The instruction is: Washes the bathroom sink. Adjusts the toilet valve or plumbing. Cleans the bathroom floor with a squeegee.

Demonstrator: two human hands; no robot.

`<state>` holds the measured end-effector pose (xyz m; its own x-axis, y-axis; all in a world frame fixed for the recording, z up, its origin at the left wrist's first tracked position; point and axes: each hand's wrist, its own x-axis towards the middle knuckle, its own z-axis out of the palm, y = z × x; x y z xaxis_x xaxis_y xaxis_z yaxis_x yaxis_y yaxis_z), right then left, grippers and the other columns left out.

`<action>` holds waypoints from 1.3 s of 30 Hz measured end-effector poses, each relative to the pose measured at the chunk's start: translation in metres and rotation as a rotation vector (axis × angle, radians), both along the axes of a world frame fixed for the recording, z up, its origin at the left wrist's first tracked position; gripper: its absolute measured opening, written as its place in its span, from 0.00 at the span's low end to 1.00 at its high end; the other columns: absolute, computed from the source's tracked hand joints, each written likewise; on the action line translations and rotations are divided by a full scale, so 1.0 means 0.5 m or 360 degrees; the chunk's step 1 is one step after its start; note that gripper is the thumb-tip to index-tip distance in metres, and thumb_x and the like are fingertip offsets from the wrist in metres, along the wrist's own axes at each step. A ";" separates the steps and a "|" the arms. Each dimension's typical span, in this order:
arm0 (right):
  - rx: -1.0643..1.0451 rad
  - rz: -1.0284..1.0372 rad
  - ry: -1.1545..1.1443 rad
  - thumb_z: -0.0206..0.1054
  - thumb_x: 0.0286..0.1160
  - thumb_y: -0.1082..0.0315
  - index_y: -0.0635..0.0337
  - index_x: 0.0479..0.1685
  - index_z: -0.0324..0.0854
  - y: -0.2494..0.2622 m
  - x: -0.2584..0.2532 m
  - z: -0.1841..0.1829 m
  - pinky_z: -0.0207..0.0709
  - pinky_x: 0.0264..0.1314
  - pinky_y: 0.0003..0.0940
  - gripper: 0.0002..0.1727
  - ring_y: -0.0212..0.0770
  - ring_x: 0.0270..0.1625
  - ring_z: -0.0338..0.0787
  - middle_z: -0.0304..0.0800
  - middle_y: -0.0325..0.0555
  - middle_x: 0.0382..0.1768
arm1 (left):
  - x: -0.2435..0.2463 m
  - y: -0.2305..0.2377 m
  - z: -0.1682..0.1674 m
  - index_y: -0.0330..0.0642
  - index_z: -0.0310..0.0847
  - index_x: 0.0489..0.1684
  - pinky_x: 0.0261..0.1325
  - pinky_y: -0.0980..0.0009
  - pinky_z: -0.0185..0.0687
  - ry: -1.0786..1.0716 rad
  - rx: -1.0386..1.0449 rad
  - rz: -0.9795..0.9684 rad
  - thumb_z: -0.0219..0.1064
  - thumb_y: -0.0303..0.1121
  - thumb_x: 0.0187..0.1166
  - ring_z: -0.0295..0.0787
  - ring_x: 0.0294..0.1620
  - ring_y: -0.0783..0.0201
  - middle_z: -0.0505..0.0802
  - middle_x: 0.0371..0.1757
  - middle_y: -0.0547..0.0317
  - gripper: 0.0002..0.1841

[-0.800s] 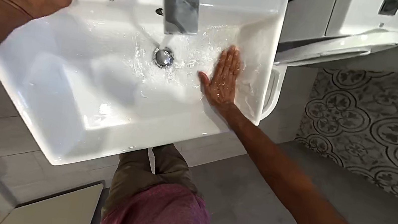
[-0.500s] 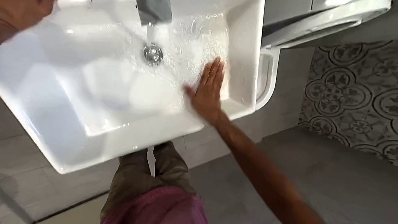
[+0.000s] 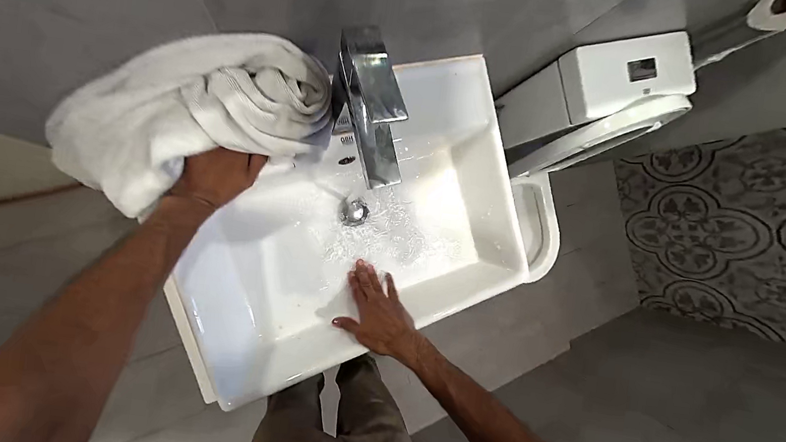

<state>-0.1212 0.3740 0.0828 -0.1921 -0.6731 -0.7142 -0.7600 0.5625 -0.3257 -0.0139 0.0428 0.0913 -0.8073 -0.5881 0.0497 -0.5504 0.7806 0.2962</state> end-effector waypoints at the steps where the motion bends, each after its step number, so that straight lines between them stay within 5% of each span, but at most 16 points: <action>1: -0.0080 -0.0149 0.0153 0.49 0.77 0.25 0.68 0.94 0.46 0.003 -0.021 -0.014 0.34 0.94 0.67 0.59 0.59 0.97 0.40 0.40 0.62 0.95 | -0.002 -0.003 -0.001 0.22 0.81 0.58 0.69 0.25 0.67 0.0040 -0.0028 -0.0021 0.47 0.46 0.91 0.81 0.69 0.21 0.86 0.61 0.18 0.29; 4: 0.0003 -0.0539 0.0264 0.53 0.86 0.39 0.75 0.91 0.50 -0.035 -0.102 0.000 0.45 0.94 0.58 0.49 0.66 0.95 0.46 0.43 0.73 0.92 | -0.003 -0.004 -0.003 0.24 0.81 0.59 0.70 0.27 0.68 0.0052 -0.0042 -0.0012 0.47 0.45 0.92 0.81 0.70 0.23 0.87 0.62 0.20 0.28; 6: -0.0160 -0.0625 0.0211 0.50 0.92 0.49 0.65 0.81 0.74 -0.067 -0.123 0.076 0.66 0.85 0.57 0.32 0.59 0.85 0.72 0.70 0.63 0.84 | -0.003 0.000 0.002 0.24 0.81 0.61 0.71 0.27 0.67 -0.0026 -0.0015 -0.0001 0.46 0.45 0.93 0.80 0.71 0.24 0.86 0.64 0.21 0.28; 8: -0.0726 -0.0557 0.0490 0.56 0.89 0.57 0.57 0.73 0.83 -0.091 -0.139 0.159 0.68 0.83 0.57 0.23 0.52 0.79 0.80 0.83 0.52 0.76 | -0.005 0.017 0.013 0.25 0.81 0.63 0.71 0.27 0.68 -0.0119 0.0015 0.0103 0.44 0.45 0.94 0.80 0.71 0.24 0.86 0.65 0.21 0.28; 10: -0.1329 -0.0434 0.0703 0.59 0.85 0.61 0.61 0.74 0.80 -0.134 -0.163 0.243 0.68 0.82 0.57 0.23 0.51 0.81 0.78 0.81 0.51 0.78 | -0.011 0.049 0.015 0.26 0.80 0.64 0.70 0.27 0.69 -0.0092 0.0006 0.0283 0.43 0.46 0.93 0.79 0.72 0.24 0.85 0.65 0.22 0.29; 13: -0.1597 -0.0183 0.0585 0.64 0.79 0.59 0.62 0.88 0.63 -0.217 -0.158 0.337 0.63 0.86 0.58 0.37 0.52 0.90 0.65 0.60 0.50 0.91 | -0.001 0.090 -0.015 0.33 0.80 0.65 0.74 0.29 0.67 0.0094 -0.0098 0.0407 0.44 0.47 0.94 0.78 0.72 0.27 0.84 0.66 0.26 0.27; 16: -0.1625 -0.0070 0.0614 0.74 0.69 0.58 0.56 0.94 0.55 -0.226 -0.124 0.281 0.65 0.82 0.65 0.49 0.50 0.91 0.63 0.50 0.46 0.95 | 0.038 0.135 0.008 0.38 0.73 0.79 0.78 0.26 0.58 0.0088 0.0189 0.0365 0.60 0.44 0.86 0.67 0.81 0.28 0.75 0.80 0.31 0.27; 19: -0.1446 -0.0105 0.0580 0.63 0.79 0.49 0.52 0.95 0.55 -0.119 -0.090 0.207 0.52 0.89 0.69 0.43 0.46 0.95 0.53 0.49 0.42 0.96 | 0.113 0.221 0.059 0.40 0.74 0.81 0.81 0.30 0.59 0.0119 0.0593 0.0450 0.63 0.44 0.83 0.65 0.85 0.34 0.72 0.86 0.38 0.29; 25: -0.0719 -0.0074 0.0378 0.41 0.88 0.33 0.52 0.87 0.68 0.158 -0.206 0.096 0.43 0.92 0.67 0.41 0.55 0.93 0.60 0.65 0.52 0.89 | 0.169 0.538 0.082 0.35 0.89 0.53 0.74 0.43 0.73 0.0534 0.0663 0.0741 0.61 0.32 0.81 0.80 0.72 0.39 0.87 0.68 0.39 0.14; 27: -0.0678 0.0045 0.0337 0.45 0.89 0.36 0.56 0.81 0.75 0.274 -0.246 0.059 0.44 0.93 0.65 0.38 0.56 0.89 0.67 0.76 0.54 0.82 | 0.139 0.649 0.081 0.35 0.90 0.48 0.69 0.49 0.77 0.0632 0.0669 0.0724 0.60 0.30 0.80 0.82 0.67 0.45 0.88 0.65 0.41 0.13; 29: -0.0973 0.0013 0.0389 0.58 0.87 0.49 0.56 0.78 0.77 0.363 -0.271 0.030 0.50 0.91 0.64 0.29 0.53 0.89 0.67 0.76 0.50 0.82 | 0.080 0.729 0.082 0.34 0.91 0.44 0.67 0.55 0.80 0.0711 0.0656 0.0607 0.59 0.28 0.80 0.85 0.64 0.50 0.90 0.60 0.42 0.12; 32: -0.1094 -0.0233 0.0442 0.51 0.90 0.54 0.56 0.77 0.79 0.506 -0.320 -0.020 0.56 0.89 0.64 0.25 0.51 0.89 0.68 0.72 0.48 0.85 | -0.032 0.835 0.076 0.33 0.91 0.41 0.64 0.65 0.84 0.0757 0.0718 0.0358 0.57 0.25 0.80 0.88 0.59 0.58 0.92 0.56 0.45 0.13; 35: -0.0528 -0.0780 0.0167 0.51 0.91 0.55 0.54 0.81 0.76 0.716 -0.375 -0.124 0.61 0.88 0.56 0.26 0.49 0.86 0.72 0.75 0.49 0.83 | -0.139 0.914 0.062 0.33 0.91 0.40 0.57 0.70 0.87 0.0713 0.0890 0.0141 0.57 0.23 0.79 0.90 0.55 0.62 0.92 0.54 0.47 0.12; 37: 0.0108 -0.1090 -0.0076 0.53 0.91 0.52 0.62 0.79 0.75 0.873 -0.407 -0.183 0.64 0.86 0.62 0.29 0.59 0.83 0.75 0.78 0.61 0.78 | -0.200 0.946 0.069 0.35 0.90 0.40 0.58 0.71 0.86 0.0659 0.0994 -0.0016 0.57 0.23 0.79 0.89 0.55 0.64 0.92 0.53 0.49 0.12; 39: 0.0801 -0.0741 -0.0044 0.61 0.84 0.47 0.71 0.78 0.74 0.999 -0.434 -0.173 0.46 0.87 0.77 0.36 0.71 0.89 0.60 0.67 0.73 0.83 | -0.245 0.971 0.082 0.37 0.91 0.41 0.61 0.69 0.86 0.0590 0.1034 -0.0131 0.57 0.24 0.81 0.90 0.56 0.64 0.93 0.54 0.51 0.13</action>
